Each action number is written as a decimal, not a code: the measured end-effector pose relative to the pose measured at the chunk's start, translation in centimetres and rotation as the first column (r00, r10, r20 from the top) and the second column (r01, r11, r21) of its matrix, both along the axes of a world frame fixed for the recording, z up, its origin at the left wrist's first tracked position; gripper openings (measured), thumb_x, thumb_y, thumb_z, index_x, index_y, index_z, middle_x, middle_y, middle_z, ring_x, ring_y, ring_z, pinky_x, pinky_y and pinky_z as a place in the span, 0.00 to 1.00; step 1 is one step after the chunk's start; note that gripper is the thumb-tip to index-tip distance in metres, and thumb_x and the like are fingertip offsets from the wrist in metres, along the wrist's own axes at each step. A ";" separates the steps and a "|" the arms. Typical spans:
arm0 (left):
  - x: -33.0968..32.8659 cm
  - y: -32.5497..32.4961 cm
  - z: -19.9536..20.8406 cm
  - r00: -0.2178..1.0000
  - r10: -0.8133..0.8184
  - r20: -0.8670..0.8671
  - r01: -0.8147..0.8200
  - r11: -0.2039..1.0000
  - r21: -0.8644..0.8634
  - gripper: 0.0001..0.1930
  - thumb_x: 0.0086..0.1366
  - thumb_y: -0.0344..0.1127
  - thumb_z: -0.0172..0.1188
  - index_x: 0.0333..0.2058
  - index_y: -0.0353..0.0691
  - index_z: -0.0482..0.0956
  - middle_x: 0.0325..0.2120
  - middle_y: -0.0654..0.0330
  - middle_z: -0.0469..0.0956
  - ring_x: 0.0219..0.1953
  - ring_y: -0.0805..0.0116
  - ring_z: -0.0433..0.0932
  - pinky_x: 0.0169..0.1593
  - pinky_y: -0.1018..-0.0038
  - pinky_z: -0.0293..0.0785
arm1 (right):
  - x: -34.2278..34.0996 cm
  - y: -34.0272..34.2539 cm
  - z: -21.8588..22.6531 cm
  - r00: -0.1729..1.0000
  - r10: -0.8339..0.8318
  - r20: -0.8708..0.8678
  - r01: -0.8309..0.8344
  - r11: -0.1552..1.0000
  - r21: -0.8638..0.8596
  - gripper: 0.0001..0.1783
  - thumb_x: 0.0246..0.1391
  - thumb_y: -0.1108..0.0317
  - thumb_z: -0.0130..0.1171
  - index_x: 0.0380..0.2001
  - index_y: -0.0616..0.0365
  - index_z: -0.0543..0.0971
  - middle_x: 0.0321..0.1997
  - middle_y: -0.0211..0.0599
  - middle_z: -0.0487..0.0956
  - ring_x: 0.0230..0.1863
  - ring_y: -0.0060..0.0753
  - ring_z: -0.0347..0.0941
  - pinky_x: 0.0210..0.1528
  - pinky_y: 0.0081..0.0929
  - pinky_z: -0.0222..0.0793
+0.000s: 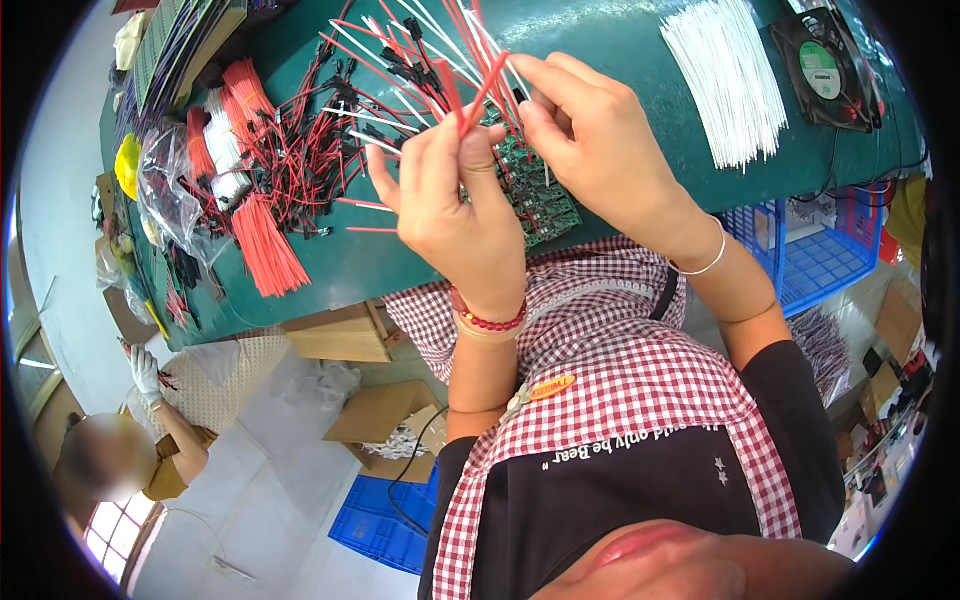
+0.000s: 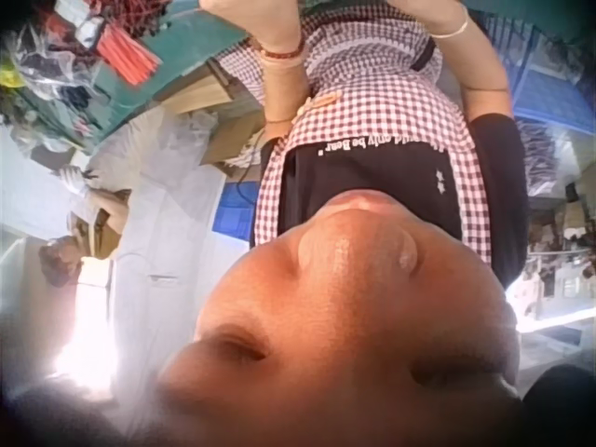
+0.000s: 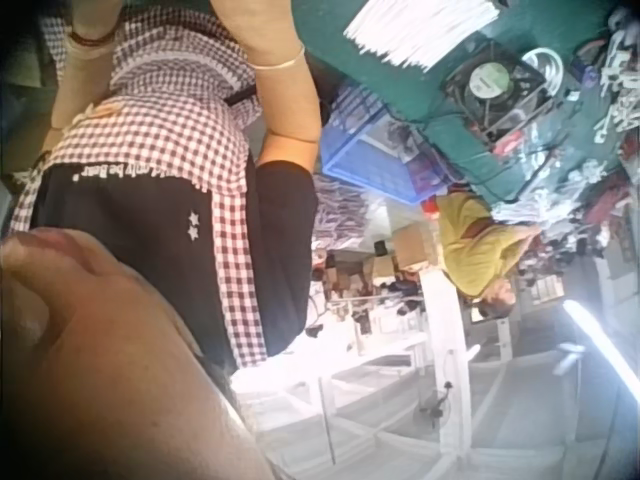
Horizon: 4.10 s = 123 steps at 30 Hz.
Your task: Insert red and white wires into a circuit board to assemble a lighting component.
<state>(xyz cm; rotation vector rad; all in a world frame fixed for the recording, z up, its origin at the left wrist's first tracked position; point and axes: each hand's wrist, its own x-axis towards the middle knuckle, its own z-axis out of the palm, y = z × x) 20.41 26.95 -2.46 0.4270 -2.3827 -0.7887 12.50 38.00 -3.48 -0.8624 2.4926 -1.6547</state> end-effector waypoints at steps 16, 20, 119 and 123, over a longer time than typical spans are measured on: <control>5.3 1.3 3.8 0.955 -0.191 -0.225 0.295 0.649 0.702 0.05 0.68 0.25 0.56 0.35 0.31 0.80 0.36 0.56 0.73 0.35 0.66 0.76 0.41 0.75 0.75 | -1.3 2.6 -0.3 0.965 0.023 0.263 0.022 0.986 -0.168 0.06 0.56 0.76 0.60 0.37 0.65 0.78 0.30 0.36 0.80 0.26 0.22 0.77 0.28 0.19 0.72; 5.4 2.6 1.2 0.991 -0.124 -0.058 0.135 0.818 0.559 0.06 0.65 0.21 0.59 0.39 0.30 0.82 0.37 0.57 0.77 0.33 0.73 0.78 0.35 0.79 0.76 | -0.7 3.7 -0.1 0.929 0.033 0.367 0.019 0.990 -0.138 0.07 0.60 0.72 0.59 0.41 0.63 0.78 0.31 0.27 0.78 0.28 0.14 0.74 0.31 0.14 0.70; 1.5 1.8 -0.1 0.998 -0.034 -0.059 0.051 0.947 0.316 0.05 0.62 0.22 0.63 0.37 0.28 0.82 0.29 0.59 0.78 0.21 0.79 0.71 0.21 0.81 0.65 | -4.0 14.4 -1.1 0.908 -0.419 -0.011 0.351 0.745 0.567 0.10 0.56 0.65 0.62 0.30 0.62 0.77 0.22 0.41 0.76 0.22 0.36 0.72 0.29 0.30 0.68; 1.6 1.7 -0.2 0.998 -0.020 -0.063 0.040 0.942 0.332 0.05 0.62 0.23 0.63 0.37 0.29 0.82 0.29 0.59 0.78 0.21 0.80 0.71 0.21 0.81 0.64 | -4.1 15.0 -0.9 0.903 -0.415 0.108 0.352 0.861 0.368 0.10 0.58 0.66 0.62 0.31 0.64 0.77 0.20 0.28 0.73 0.21 0.17 0.65 0.26 0.21 0.63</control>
